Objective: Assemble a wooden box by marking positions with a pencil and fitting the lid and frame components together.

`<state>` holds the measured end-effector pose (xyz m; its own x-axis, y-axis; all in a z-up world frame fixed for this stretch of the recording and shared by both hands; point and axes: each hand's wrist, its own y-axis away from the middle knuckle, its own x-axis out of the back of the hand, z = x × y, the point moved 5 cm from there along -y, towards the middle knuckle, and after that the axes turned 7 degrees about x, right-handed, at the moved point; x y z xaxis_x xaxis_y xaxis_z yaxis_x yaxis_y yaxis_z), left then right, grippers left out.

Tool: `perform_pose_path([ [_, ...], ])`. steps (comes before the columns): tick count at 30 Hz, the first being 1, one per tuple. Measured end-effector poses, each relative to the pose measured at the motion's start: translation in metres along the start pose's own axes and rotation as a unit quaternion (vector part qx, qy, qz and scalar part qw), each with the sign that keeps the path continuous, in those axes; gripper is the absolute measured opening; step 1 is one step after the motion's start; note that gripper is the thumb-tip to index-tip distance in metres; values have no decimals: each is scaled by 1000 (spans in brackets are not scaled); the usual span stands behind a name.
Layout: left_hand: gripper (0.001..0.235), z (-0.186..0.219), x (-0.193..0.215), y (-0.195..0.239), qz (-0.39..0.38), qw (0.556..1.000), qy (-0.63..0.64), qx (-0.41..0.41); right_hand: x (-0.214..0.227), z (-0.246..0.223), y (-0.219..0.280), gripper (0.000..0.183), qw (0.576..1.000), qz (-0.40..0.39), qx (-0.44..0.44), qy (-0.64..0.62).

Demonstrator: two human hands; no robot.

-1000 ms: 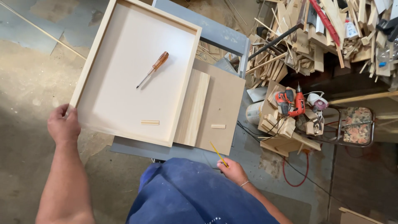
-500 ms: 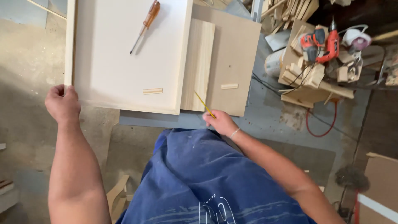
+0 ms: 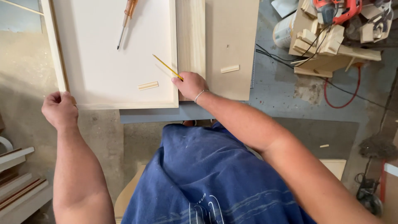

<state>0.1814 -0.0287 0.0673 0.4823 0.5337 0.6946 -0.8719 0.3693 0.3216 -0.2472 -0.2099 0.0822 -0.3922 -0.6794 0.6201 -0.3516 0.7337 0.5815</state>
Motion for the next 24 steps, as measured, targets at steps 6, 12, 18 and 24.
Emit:
perform_pose_path([
  [6,7,11,3,13,5,1000,-13,19,10,-7,-11,47,996,-53,-8,67],
  [12,16,-12,-8,-9,79,987,-116,-76,16,-6,-25,53,989,-96,-13,109],
  [18,33,-25,-20,-18,97,946,-280,-131,44,-5,26,40,996,-55,27,67],
  [24,24,-27,-18,-26,158,907,-339,-195,40,107,79,49,992,1,88,86],
])
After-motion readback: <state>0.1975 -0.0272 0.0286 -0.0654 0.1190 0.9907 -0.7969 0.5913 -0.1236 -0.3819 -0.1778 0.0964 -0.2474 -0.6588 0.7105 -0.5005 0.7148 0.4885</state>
